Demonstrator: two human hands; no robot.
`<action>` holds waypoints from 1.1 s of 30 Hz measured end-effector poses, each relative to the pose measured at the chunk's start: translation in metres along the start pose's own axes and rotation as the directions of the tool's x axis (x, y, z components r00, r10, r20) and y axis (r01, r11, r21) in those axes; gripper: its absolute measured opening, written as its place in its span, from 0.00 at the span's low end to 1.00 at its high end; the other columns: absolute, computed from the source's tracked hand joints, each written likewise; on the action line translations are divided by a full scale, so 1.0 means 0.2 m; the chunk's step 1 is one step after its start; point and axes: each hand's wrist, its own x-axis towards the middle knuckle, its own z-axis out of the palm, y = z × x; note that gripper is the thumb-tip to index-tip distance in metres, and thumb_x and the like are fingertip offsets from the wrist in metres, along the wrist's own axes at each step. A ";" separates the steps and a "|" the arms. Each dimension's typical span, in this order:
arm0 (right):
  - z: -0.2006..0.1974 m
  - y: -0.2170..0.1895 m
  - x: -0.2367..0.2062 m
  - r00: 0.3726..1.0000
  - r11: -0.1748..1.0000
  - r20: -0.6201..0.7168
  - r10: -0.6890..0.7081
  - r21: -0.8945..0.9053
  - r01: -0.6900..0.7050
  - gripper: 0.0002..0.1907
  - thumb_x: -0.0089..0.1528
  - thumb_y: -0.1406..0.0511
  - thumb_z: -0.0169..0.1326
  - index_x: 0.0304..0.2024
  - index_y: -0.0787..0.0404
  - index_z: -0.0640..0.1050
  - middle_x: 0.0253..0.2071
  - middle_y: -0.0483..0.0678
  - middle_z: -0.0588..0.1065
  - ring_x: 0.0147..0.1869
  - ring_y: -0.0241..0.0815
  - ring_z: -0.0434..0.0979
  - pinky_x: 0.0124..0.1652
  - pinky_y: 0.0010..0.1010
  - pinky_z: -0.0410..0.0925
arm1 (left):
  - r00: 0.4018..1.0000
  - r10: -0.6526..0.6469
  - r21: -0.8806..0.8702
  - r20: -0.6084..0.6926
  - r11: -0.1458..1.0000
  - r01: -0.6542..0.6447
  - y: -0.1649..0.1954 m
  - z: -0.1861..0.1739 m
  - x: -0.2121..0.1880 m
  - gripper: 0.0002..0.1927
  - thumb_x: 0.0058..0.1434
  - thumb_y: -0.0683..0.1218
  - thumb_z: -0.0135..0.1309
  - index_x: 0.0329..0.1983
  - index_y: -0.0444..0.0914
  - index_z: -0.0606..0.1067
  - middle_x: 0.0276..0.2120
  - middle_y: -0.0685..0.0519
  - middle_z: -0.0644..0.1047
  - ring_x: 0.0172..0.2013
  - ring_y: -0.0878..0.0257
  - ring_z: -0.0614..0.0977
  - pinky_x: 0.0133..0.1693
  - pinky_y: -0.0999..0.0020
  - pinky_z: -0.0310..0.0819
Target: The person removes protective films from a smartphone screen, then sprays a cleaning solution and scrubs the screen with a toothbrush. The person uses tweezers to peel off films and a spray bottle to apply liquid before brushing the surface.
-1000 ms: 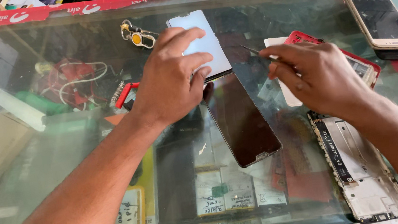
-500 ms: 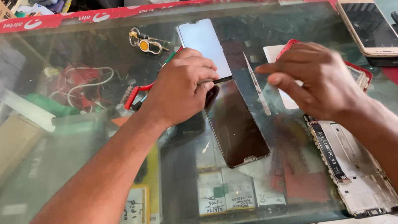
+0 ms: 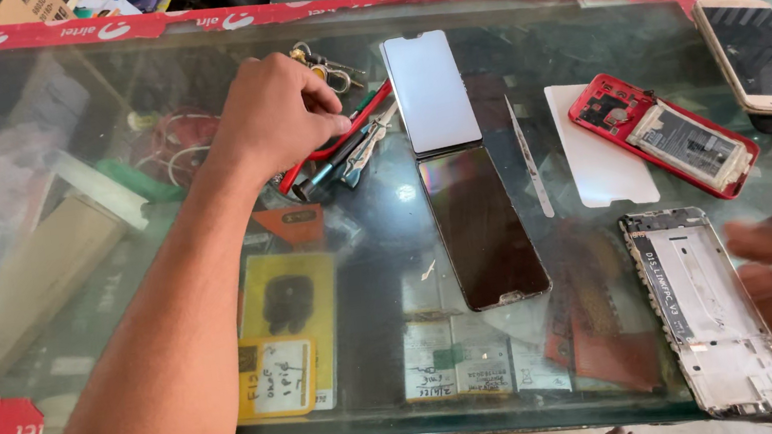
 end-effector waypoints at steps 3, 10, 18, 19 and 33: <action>0.10 -0.12 -0.10 1.000 1.000 0.014 -0.005 -0.001 0.005 0.13 0.55 0.66 0.67 0.43 0.58 0.83 0.43 0.48 0.80 0.53 0.48 0.81 0.56 0.42 0.72 | 0.991 -0.081 0.113 0.109 0.991 0.068 0.01 -0.01 0.00 0.08 0.49 0.46 0.70 0.29 0.39 0.86 0.24 0.46 0.83 0.26 0.55 0.84 0.37 0.63 0.79; 0.38 -0.25 -0.32 1.000 0.997 0.018 -0.020 0.076 0.019 0.09 0.53 0.61 0.66 0.37 0.49 0.84 0.44 0.42 0.80 0.54 0.45 0.78 0.55 0.41 0.72 | 0.971 -0.152 0.131 0.182 0.983 0.130 0.02 0.00 0.01 0.09 0.50 0.49 0.69 0.27 0.39 0.85 0.23 0.46 0.82 0.26 0.55 0.85 0.36 0.63 0.79; 0.41 -0.27 -0.33 0.993 0.990 0.039 0.115 0.079 -0.118 0.04 0.50 0.66 0.67 0.28 0.56 0.86 0.36 0.43 0.82 0.47 0.43 0.81 0.50 0.39 0.75 | 0.976 0.001 0.029 -0.219 1.000 0.006 -0.12 0.01 0.02 0.05 0.54 0.44 0.66 0.31 0.37 0.84 0.25 0.48 0.82 0.26 0.58 0.85 0.34 0.64 0.79; 0.40 -0.28 -0.33 0.996 0.991 0.017 0.086 0.102 -0.087 0.04 0.50 0.66 0.67 0.28 0.57 0.85 0.36 0.44 0.82 0.47 0.45 0.81 0.49 0.39 0.75 | 0.957 0.031 0.008 -0.290 1.000 -0.029 -0.14 0.01 0.01 0.05 0.53 0.42 0.65 0.32 0.37 0.84 0.26 0.49 0.82 0.27 0.59 0.86 0.34 0.66 0.79; 0.55 -0.12 -0.47 0.996 0.996 -0.029 -0.083 -0.044 0.081 0.07 0.53 0.63 0.68 0.26 0.58 0.83 0.30 0.47 0.80 0.41 0.49 0.82 0.51 0.43 0.74 | 0.710 0.044 0.124 -0.703 0.990 0.061 -0.25 -0.32 -0.03 0.11 0.55 0.43 0.71 0.30 0.38 0.77 0.26 0.53 0.80 0.31 0.58 0.83 0.37 0.62 0.75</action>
